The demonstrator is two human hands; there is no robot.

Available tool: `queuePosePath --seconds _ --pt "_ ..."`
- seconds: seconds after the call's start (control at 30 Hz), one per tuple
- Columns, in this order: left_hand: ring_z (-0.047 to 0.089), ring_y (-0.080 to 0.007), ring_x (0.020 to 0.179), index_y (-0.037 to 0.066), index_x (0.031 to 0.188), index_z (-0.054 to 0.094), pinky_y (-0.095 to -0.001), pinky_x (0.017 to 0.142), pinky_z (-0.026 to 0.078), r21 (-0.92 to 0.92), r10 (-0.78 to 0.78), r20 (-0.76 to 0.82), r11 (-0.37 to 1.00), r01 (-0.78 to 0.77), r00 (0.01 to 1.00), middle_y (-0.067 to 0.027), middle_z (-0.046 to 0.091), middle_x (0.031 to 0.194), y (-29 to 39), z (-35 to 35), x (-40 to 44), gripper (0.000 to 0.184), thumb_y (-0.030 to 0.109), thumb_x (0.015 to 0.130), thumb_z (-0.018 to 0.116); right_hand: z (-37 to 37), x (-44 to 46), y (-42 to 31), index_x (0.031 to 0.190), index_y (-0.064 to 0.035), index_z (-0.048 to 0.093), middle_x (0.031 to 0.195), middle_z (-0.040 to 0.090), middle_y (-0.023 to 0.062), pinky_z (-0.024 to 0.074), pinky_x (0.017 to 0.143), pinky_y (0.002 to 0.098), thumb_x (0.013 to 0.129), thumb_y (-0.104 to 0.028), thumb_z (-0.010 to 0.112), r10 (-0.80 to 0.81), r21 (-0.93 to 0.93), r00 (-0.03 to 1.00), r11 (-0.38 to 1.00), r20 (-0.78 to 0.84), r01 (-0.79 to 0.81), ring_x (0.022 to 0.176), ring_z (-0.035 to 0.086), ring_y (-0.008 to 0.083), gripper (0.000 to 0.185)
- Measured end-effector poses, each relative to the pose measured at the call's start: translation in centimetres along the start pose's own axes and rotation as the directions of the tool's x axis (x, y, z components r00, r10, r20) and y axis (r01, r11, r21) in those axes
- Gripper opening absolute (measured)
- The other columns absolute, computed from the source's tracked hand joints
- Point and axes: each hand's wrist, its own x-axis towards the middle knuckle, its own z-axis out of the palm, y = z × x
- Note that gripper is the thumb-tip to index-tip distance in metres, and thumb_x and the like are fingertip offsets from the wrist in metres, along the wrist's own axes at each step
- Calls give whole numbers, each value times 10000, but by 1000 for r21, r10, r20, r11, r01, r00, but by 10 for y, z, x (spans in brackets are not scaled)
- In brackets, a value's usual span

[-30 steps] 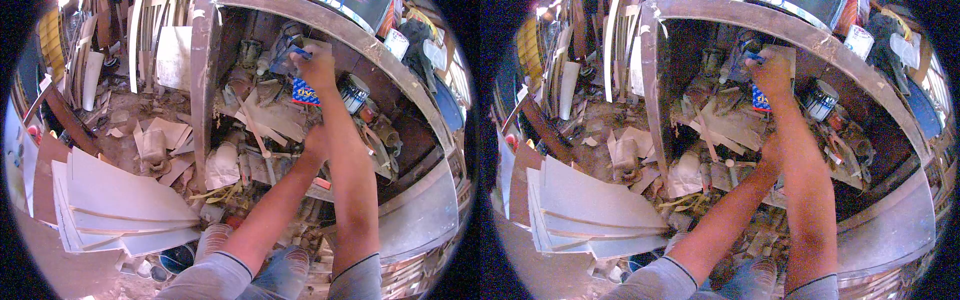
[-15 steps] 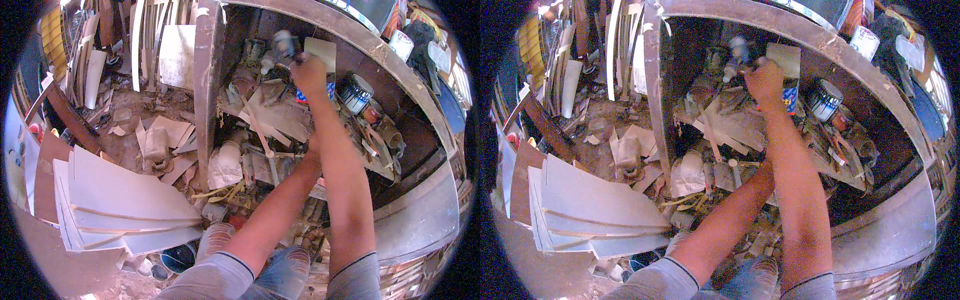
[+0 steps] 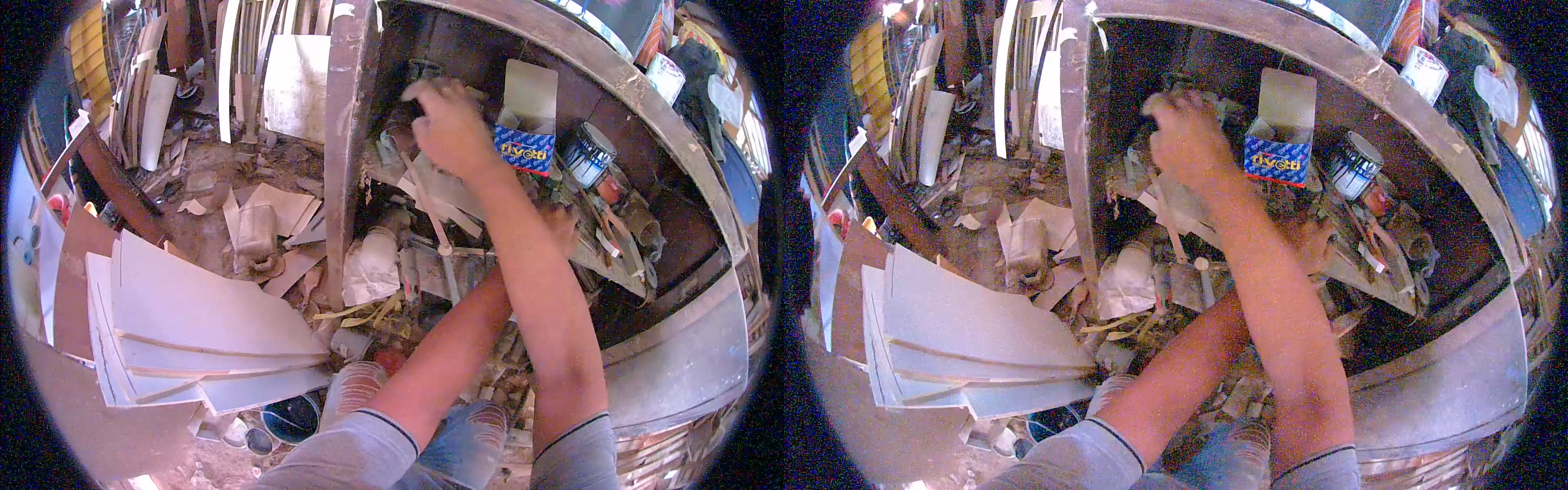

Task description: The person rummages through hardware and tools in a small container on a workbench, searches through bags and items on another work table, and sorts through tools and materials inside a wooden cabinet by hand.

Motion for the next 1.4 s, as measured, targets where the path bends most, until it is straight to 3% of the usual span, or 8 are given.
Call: queuePosePath --seconds 0.17,0.37,0.5,0.73,1.0,1.1,1.3,1.4 --pt "722 -353 968 112 1136 728 -499 850 578 10 -5 3 1000 5 1000 -167 748 1055 6 -7 9 396 436 919 655 49 -11 -10 1402 -186 630 1380 645 205 306 1203 589 848 -156 645 14 -295 975 954 221 54 1371 532 391 555" --pt "714 -352 991 113 1152 721 -497 867 570 13 -5 11 1000 4 1000 -168 742 1078 9 -9 10 401 436 925 650 41 2 2 1245 -114 720 1081 758 188 426 1087 581 949 -227 637 297 -195 927 947 228 -256 1135 685 385 327" --pt "709 -351 1007 114 1163 717 -496 878 565 4 2 12 1000 -2 1000 -169 739 1094 8 -6 5 405 436 928 647 27 1 20 1120 -40 729 1018 749 213 560 861 461 948 -243 714 263 250 914 950 -308 -190 993 704 430 267" --pt "700 -349 1034 115 1183 710 -494 897 556 -35 -22 -45 999 20 999 -170 733 1121 -5 -3 7 411 435 935 641 -30 -11 52 1093 -20 719 1021 735 250 557 860 490 933 -282 734 344 374 873 904 -346 -208 901 719 433 307" --pt "690 -348 1065 116 1205 702 -492 919 546 -87 -96 -90 992 88 991 -171 725 1151 -13 2 12 419 435 942 634 -59 -42 59 1179 58 680 1047 726 120 622 729 302 989 -184 723 555 827 820 520 -138 -214 859 714 178 311" --pt "638 -357 1224 109 1285 672 -487 1047 490 -113 -65 -119 992 52 991 -198 699 1263 -36 21 19 458 431 968 599 -54 -53 61 1182 42 687 1053 731 112 623 734 300 994 -176 715 497 804 866 538 -60 -254 855 713 175 289" --pt "749 -376 897 89 1112 728 -505 783 605 43 56 -191 998 -49 980 -182 762 1019 6 -20 19 382 387 880 675 -70 -73 68 1186 14 699 1018 757 105 589 750 307 989 -174 715 337 423 922 876 -192 -232 858 722 177 273" --pt "751 -370 895 88 1111 732 -503 787 606 66 53 -207 997 -40 977 -178 764 1012 6 -21 17 385 390 880 675 -63 -62 60 1215 -38 705 1025 767 119 578 764 323 979 -170 711 125 98 820 992 -558 -84 876 735 217 270"
